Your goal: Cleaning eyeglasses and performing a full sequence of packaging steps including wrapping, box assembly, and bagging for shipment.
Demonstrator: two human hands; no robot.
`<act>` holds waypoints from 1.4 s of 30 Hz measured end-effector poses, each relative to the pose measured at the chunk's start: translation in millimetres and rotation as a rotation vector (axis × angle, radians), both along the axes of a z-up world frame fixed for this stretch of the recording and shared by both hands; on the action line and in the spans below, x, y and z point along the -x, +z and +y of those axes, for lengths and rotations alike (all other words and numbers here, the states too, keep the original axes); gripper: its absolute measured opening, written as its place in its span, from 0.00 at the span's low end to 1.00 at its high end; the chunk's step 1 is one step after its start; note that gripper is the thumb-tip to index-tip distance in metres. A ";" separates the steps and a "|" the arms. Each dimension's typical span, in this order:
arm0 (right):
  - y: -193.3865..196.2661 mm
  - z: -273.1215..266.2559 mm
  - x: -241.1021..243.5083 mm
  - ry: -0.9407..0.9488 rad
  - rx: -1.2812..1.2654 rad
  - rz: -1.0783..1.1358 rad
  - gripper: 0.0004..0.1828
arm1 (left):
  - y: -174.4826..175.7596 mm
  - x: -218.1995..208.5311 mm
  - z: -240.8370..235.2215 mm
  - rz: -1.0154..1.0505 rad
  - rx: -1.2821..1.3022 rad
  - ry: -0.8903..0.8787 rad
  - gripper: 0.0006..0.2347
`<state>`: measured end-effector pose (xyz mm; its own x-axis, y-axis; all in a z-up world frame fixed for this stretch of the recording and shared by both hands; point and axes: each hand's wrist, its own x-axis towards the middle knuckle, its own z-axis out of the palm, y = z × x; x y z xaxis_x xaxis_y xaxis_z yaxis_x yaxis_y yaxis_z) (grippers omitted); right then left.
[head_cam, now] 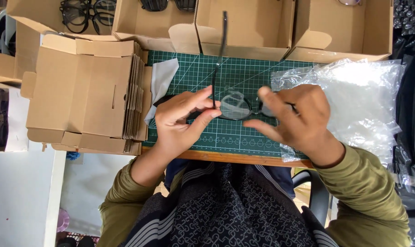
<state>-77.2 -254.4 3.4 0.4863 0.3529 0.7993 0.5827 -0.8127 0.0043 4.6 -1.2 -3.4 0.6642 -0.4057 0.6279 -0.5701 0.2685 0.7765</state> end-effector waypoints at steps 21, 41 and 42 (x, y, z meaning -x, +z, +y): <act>-8.8 2.2 -8.4 -0.042 -0.029 -0.438 0.10 | 20.3 16.0 -21.1 -0.466 -0.231 0.123 0.15; 52.6 -94.7 147.4 -0.360 -0.118 0.153 0.20 | 28.5 47.7 -106.9 -0.605 -0.659 -0.249 0.17; 52.5 -94.0 150.6 -0.413 -0.134 0.168 0.20 | 24.1 49.5 -118.2 -0.622 -0.672 -0.333 0.17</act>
